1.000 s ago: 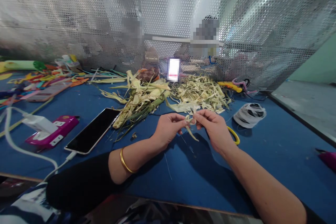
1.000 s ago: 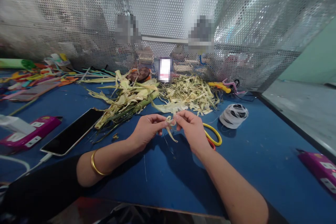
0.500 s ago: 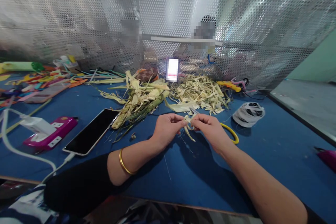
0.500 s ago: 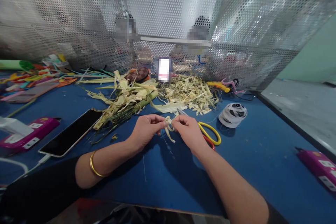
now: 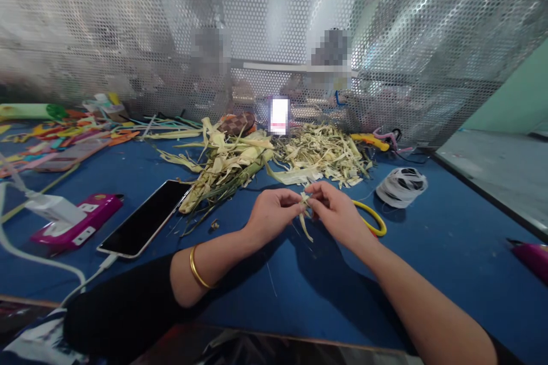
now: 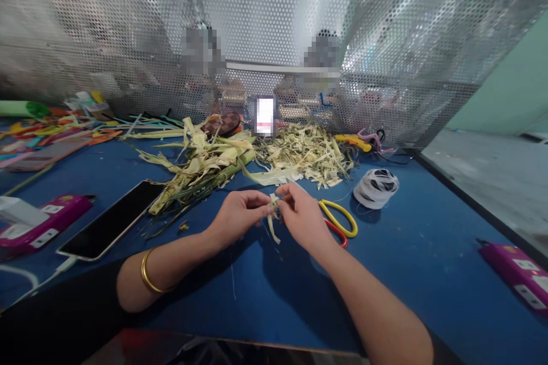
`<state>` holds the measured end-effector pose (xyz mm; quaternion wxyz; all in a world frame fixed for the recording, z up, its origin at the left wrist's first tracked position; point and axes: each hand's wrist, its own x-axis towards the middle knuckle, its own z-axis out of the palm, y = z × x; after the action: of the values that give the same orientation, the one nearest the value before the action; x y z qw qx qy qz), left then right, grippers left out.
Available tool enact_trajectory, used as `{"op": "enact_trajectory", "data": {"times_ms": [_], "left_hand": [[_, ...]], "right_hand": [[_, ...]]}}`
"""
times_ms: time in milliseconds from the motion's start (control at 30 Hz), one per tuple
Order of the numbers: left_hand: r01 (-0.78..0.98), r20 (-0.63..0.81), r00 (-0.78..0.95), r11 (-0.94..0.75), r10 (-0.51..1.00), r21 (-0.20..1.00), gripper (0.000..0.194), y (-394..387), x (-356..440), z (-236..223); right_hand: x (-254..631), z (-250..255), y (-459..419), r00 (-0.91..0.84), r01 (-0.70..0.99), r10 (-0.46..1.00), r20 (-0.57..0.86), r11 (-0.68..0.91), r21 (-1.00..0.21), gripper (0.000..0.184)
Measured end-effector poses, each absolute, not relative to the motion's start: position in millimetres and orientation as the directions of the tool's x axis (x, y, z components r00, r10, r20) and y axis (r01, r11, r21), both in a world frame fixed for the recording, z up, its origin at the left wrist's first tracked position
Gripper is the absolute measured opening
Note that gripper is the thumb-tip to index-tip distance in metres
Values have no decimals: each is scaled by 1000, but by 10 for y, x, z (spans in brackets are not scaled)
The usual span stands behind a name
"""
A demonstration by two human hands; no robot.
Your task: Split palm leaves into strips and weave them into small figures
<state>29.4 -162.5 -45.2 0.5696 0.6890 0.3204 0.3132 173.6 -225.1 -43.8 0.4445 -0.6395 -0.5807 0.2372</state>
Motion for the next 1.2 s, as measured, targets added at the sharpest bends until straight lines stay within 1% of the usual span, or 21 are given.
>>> {"op": "enact_trajectory", "data": {"times_ms": [100,200,333,500,567,667,767,900,1033,1100,1200], "left_hand": [[121,50,615,-157,787,980,17,-1629,290,-438],[157,40,624,-174,781,972,15,-1637,286,-429],[167,28,659,-183,752,969,14,-1639,284,-440],[168,-75,769,-87,635,982,14,-1669,276,-402],[184,-125,807,-45,577,982,14,-1681,269,-377],[169,-168,827,47,537,984,18,-1692,261,-352],[146,-188,817,120,546,982,23,-1710,261,-346],[158,-217,800,152,560,976,25,-1744,277,-367],[201,-246,807,142,538,969,25,-1741,286,-391],[227,-243,825,96,509,969,21,-1722,279,-388],[247,-229,849,25,476,969,18,-1695,264,-372]], "right_hand": [[1740,-407,-2254,174,536,966,191,70,-841,9],[1745,-376,-2257,173,540,968,184,62,-839,12],[1769,-375,-2251,204,567,954,218,66,-821,17],[1787,-415,-2223,307,397,944,121,-12,-918,22],[1785,-435,-2206,370,392,916,157,0,-920,23],[1779,-459,-2184,413,453,882,226,16,-891,23],[1766,-478,-2175,396,504,885,246,15,-864,23],[1719,-502,-2174,340,531,900,274,57,-845,22],[1670,-517,-2174,289,542,906,310,112,-833,20],[1652,-519,-2176,287,481,914,286,121,-869,20],[1619,-514,-2182,328,369,915,237,107,-923,20]]}}
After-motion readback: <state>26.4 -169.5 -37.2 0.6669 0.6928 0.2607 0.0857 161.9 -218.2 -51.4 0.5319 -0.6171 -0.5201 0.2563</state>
